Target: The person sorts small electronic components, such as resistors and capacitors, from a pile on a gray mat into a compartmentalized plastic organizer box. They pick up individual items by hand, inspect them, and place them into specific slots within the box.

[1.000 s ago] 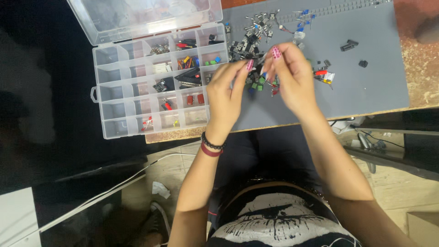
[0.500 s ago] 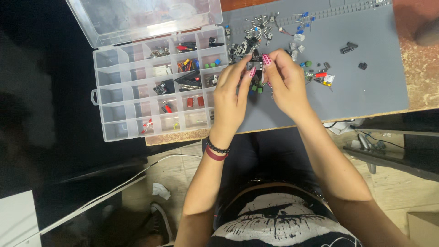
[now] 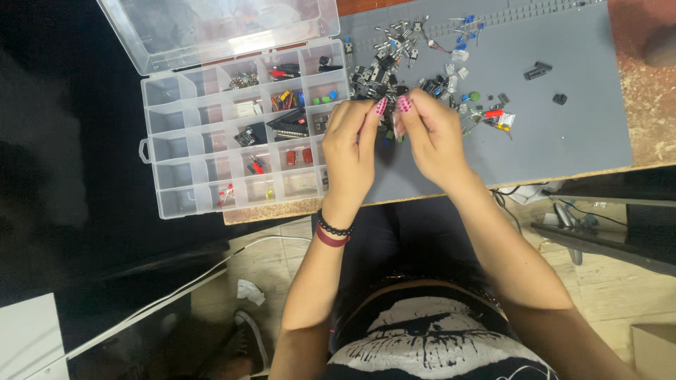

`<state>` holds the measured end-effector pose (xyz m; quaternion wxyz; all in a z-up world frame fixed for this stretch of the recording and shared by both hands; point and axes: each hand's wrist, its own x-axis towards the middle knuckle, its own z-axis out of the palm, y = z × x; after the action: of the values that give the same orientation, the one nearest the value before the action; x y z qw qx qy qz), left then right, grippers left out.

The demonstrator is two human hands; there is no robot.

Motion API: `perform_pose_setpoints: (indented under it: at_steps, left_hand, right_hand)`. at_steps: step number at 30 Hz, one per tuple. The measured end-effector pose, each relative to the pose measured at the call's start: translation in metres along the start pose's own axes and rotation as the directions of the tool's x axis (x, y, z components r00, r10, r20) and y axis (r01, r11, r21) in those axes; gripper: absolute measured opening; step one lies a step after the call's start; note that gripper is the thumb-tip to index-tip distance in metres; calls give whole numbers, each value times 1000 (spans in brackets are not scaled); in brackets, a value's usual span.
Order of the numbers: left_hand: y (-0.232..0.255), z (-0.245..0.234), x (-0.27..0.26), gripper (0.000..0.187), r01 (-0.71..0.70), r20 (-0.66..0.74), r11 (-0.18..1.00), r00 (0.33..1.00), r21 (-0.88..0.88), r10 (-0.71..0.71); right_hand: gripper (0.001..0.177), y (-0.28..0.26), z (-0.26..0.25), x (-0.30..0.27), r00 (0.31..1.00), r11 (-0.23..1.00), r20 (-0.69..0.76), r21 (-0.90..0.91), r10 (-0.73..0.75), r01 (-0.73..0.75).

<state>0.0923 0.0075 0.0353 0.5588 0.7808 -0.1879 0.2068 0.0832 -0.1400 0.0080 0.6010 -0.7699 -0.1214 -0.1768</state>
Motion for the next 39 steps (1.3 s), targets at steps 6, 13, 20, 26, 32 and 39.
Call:
perform_pose_setpoints:
  at_steps: [6,13,20,26,32,39]
  left_hand:
    - [-11,11,-4,27,269,60,916,963,-299,-263]
    - [-14,16,-9,31,371,76,861,927,-347,-368]
    - [11,8,-11,29,241,104,921,970,-305,-219]
    - [-2,18,-17,25,273,108,859,962,-433,-251]
    - [-3,10,-18,26,203,11,954,979,-218,-206]
    - [12,0,-14,50,114,107,993,988,-19,-112]
  right_hand:
    - [39,1,1,-3,997,989,-15,130,69,-67]
    - [39,7,8,-6,961,879,52,395,271,-269]
    - [29,-10,9,-12,864,567,98,717,494,-405]
    - [32,-3,20,-31,843,634,74,624,533,-457]
    - [36,8,12,-30,938,902,-50,296,343,-314]
    - [15,-17,-7,-13,980,974,-144,199,141,-111]
